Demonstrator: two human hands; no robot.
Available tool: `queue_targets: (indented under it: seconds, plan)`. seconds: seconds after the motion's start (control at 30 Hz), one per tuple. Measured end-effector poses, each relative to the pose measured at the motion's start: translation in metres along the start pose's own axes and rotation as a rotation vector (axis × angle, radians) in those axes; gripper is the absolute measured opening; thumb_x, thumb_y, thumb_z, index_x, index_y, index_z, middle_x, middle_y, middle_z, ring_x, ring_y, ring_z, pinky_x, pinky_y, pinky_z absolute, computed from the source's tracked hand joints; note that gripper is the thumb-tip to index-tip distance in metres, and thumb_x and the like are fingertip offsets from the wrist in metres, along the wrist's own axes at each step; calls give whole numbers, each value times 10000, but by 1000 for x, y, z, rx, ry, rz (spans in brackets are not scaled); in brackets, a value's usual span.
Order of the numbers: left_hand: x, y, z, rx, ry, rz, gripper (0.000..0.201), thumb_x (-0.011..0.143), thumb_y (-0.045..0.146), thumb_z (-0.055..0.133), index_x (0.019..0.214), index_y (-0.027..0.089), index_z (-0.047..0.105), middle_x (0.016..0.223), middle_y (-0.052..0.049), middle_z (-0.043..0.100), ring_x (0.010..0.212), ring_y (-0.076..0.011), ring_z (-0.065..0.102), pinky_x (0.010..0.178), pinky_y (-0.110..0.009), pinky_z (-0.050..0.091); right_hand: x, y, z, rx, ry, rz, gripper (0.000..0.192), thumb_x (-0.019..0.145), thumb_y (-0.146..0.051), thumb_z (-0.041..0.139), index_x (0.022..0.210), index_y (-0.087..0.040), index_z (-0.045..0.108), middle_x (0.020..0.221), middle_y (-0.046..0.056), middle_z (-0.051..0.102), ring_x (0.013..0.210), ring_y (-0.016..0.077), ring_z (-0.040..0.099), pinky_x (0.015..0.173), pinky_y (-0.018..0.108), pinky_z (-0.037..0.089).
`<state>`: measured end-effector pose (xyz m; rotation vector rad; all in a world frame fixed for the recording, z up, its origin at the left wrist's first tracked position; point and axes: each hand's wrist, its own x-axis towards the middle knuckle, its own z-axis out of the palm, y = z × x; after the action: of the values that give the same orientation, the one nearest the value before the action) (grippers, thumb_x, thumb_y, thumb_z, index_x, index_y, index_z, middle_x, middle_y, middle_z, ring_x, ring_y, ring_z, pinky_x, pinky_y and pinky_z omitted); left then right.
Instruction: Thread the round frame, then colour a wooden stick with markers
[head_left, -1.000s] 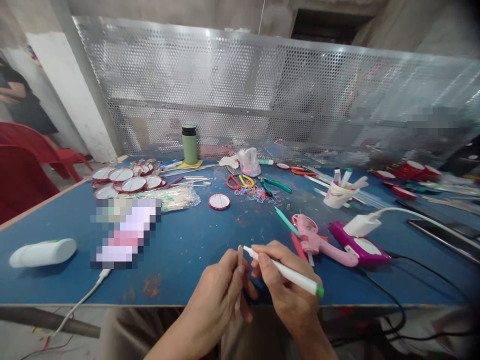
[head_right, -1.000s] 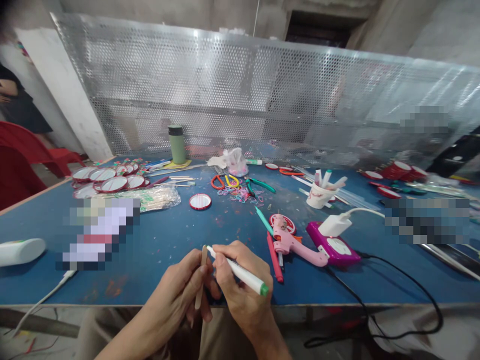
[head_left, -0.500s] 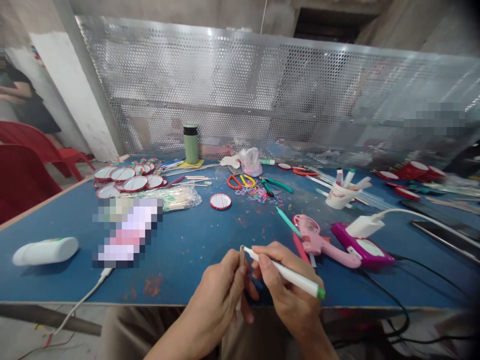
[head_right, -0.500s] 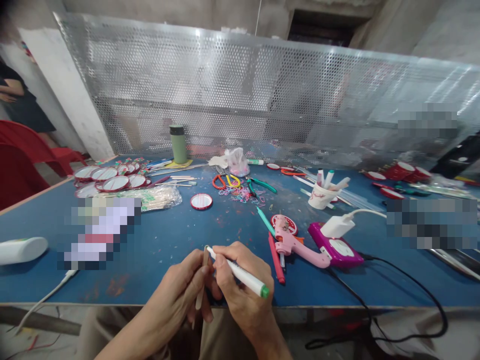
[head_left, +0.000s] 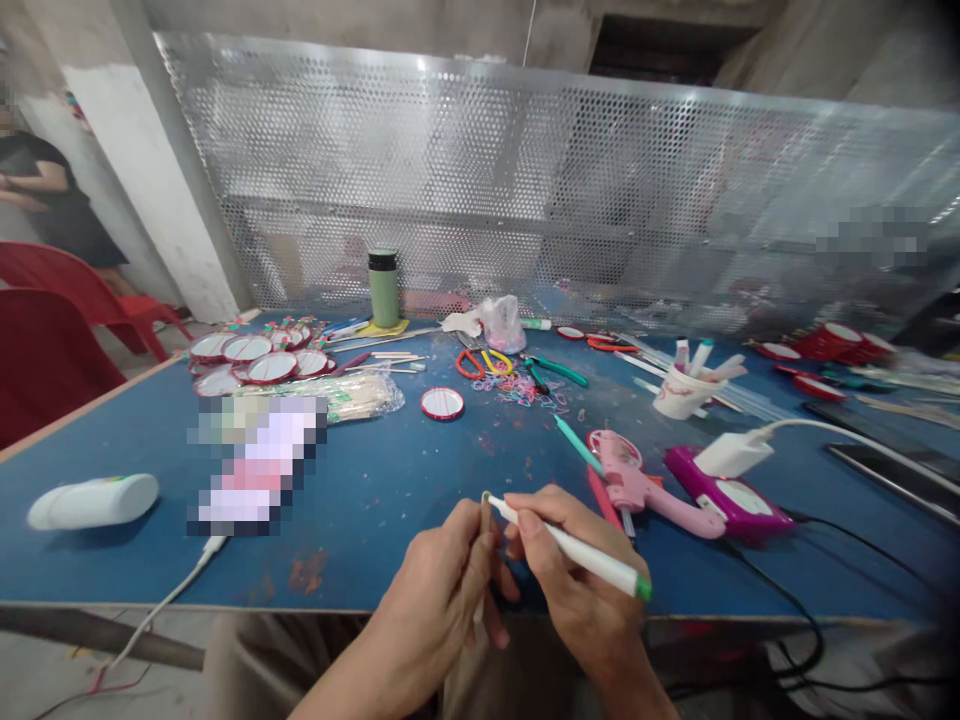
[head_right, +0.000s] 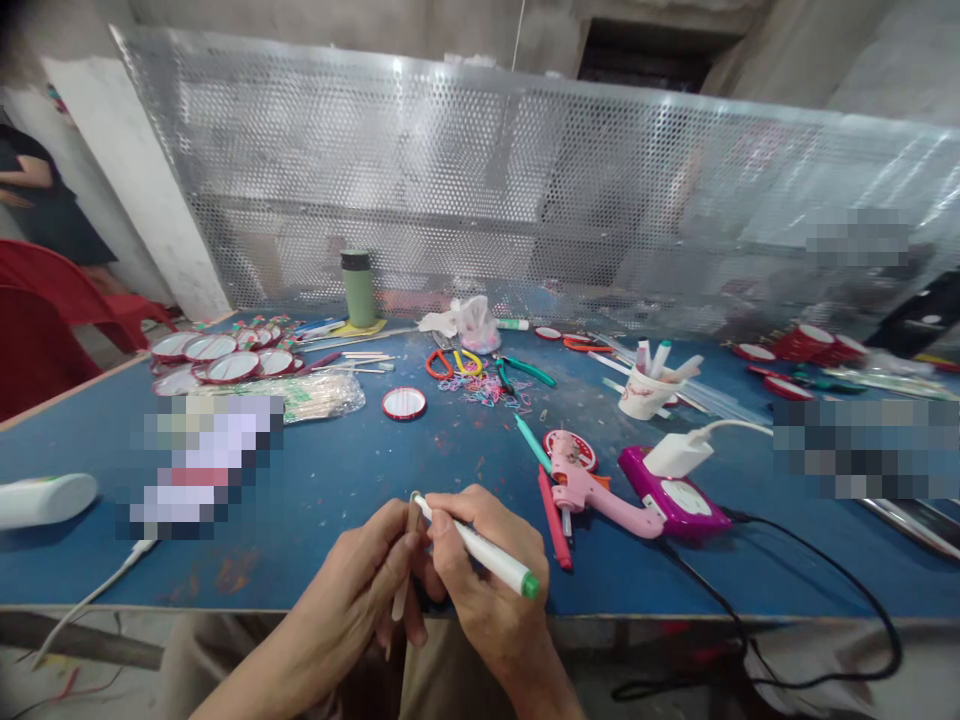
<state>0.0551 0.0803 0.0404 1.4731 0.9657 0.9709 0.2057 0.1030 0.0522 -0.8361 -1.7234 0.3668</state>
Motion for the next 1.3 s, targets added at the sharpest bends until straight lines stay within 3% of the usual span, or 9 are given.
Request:
queue_targets:
  seconds: [0.77, 1.3]
  plan:
    - [2, 6, 0, 19, 6, -20, 296, 1002, 458, 331, 904, 200, 439, 744, -19, 669, 447, -85, 611, 386, -146, 393, -1, 3, 0, -6, 8, -4, 159, 929, -139, 561, 955, -205, 704, 725, -10, 666, 592, 104, 638, 559, 218, 495]
    - [2, 1, 0, 8, 6, -9, 290, 1010, 449, 325, 917, 202, 444, 745, -14, 678, 495, -110, 669, 407, -155, 418, 0, 1, 1, -21, 20, 6, 151, 923, -143, 571, 941, -214, 703, 723, -18, 664, 591, 105, 643, 573, 221, 501]
